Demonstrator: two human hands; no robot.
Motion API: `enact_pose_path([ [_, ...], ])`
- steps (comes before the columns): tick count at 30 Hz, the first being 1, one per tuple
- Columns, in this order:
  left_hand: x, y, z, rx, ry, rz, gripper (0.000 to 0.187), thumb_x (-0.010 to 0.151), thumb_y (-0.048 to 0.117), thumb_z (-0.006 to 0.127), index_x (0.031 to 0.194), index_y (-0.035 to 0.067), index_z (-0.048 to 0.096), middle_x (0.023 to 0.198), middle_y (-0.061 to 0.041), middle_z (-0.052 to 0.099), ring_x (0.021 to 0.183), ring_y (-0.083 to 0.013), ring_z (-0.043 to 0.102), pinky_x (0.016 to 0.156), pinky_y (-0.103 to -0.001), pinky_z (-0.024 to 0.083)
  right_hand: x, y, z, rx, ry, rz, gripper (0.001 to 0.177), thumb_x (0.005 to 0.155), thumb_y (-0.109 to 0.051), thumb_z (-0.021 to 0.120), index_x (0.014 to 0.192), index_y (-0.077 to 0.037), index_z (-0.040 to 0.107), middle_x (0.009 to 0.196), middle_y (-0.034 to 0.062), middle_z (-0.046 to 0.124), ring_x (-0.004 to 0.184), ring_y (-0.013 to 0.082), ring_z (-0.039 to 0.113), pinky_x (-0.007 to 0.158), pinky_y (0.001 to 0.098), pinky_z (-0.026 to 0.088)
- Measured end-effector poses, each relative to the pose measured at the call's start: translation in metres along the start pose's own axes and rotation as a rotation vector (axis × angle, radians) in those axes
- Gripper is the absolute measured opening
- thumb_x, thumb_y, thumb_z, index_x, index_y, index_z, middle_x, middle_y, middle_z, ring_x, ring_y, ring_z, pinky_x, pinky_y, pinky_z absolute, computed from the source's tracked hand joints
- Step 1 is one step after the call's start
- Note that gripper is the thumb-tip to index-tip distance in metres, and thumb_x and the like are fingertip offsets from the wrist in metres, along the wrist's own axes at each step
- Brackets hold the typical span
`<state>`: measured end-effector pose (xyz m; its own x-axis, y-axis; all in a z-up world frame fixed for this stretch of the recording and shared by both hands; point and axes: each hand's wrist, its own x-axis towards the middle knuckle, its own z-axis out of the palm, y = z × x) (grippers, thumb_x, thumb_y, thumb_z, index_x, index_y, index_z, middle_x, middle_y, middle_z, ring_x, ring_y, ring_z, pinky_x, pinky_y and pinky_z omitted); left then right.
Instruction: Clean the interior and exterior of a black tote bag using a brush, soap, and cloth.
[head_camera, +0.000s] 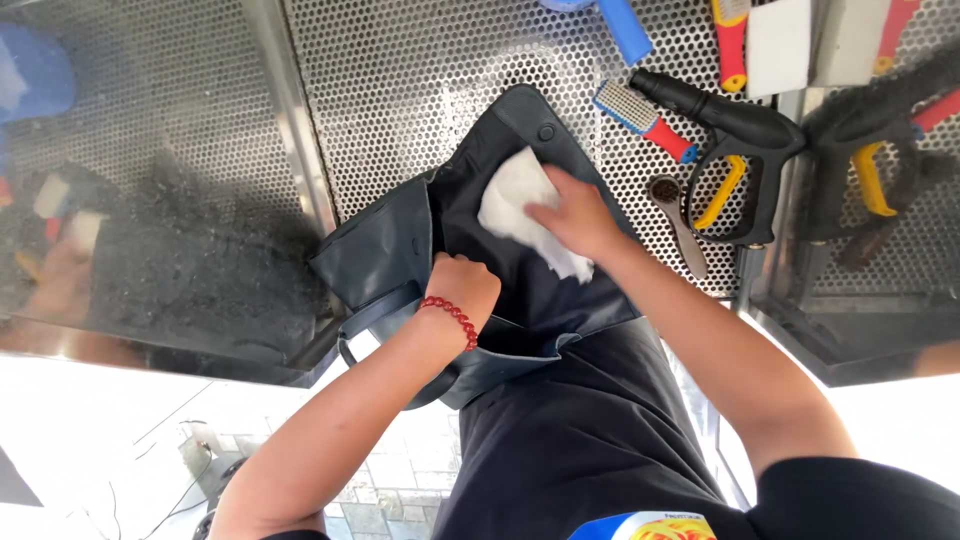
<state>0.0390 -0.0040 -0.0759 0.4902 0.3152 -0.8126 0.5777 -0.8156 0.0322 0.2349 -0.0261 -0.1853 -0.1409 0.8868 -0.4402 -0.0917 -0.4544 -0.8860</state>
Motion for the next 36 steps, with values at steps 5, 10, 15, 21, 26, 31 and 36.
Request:
enact_pose_path([
  [5,0.005,0.0,-0.001,0.008,-0.029,0.017,0.011,0.086,0.014,0.067,0.088,0.015,0.079,0.091,-0.005,0.076,0.095,-0.0243,0.07,0.081,-0.04,0.048,0.019,-0.005,0.038,-0.82,0.376,-0.47,0.051,0.084,-0.012,0.077,0.132,-0.004,0.064,0.126,0.0159,0.06,0.116,0.0368,0.06,0.096,0.0469,0.051],
  [10,0.018,0.0,0.009,-0.012,0.007,-0.02,0.02,0.094,0.015,0.06,0.089,0.016,0.079,0.091,-0.004,0.078,0.094,-0.024,0.072,0.081,-0.041,0.049,-0.004,0.026,0.042,-1.354,0.217,-0.79,0.041,0.082,-0.018,0.067,0.122,-0.016,0.07,0.142,0.0078,0.057,0.133,0.0288,0.053,0.107,0.0441,0.045],
  [15,0.016,-0.003,0.008,-0.048,0.021,-0.061,0.021,0.093,0.019,0.059,0.089,0.016,0.08,0.092,-0.006,0.077,0.095,-0.0267,0.072,0.078,-0.043,0.051,-0.042,0.058,0.018,-1.455,-0.17,-0.756,0.028,0.087,-0.024,0.063,0.112,-0.015,0.073,0.128,0.0033,0.061,0.122,0.0261,0.053,0.092,0.0422,0.042],
  [21,0.004,0.008,0.008,-0.013,0.013,0.073,0.017,0.089,0.015,0.062,0.087,0.013,0.079,0.09,-0.006,0.076,0.096,-0.0254,0.071,0.08,-0.041,0.051,0.04,0.029,0.025,-1.411,-0.077,-1.007,0.029,0.083,-0.024,0.063,0.107,-0.015,0.076,0.116,0.0054,0.063,0.103,0.0268,0.054,0.086,0.0399,0.042],
  [26,0.009,-0.008,-0.001,-0.036,0.029,0.032,0.019,0.09,0.015,0.061,0.086,0.014,0.079,0.089,-0.006,0.076,0.096,-0.0258,0.071,0.079,-0.043,0.051,0.023,0.051,0.04,-1.224,0.008,-0.94,0.023,0.082,-0.021,0.063,0.1,-0.015,0.076,0.11,0.0032,0.061,0.108,0.0269,0.054,0.092,0.0401,0.045],
  [31,0.01,-0.014,-0.013,-0.059,0.013,-0.038,0.02,0.093,0.015,0.059,0.087,0.015,0.078,0.088,-0.007,0.076,0.093,-0.0258,0.072,0.079,-0.042,0.052,-0.04,0.058,0.015,-1.011,-0.294,-0.659,0.022,0.074,-0.018,0.067,0.093,-0.014,0.078,0.103,0.0008,0.065,0.106,0.0242,0.055,0.09,0.039,0.045],
  [36,0.016,-0.014,-0.008,-0.103,0.008,-0.048,0.021,0.093,0.014,0.059,0.086,0.015,0.078,0.087,-0.007,0.076,0.091,-0.0253,0.073,0.077,-0.042,0.051,-0.068,0.028,0.005,-0.988,-0.471,-0.33,0.02,0.061,-0.012,0.075,0.079,-0.017,0.079,0.088,-0.0058,0.071,0.097,0.0199,0.055,0.083,0.0394,0.039],
])
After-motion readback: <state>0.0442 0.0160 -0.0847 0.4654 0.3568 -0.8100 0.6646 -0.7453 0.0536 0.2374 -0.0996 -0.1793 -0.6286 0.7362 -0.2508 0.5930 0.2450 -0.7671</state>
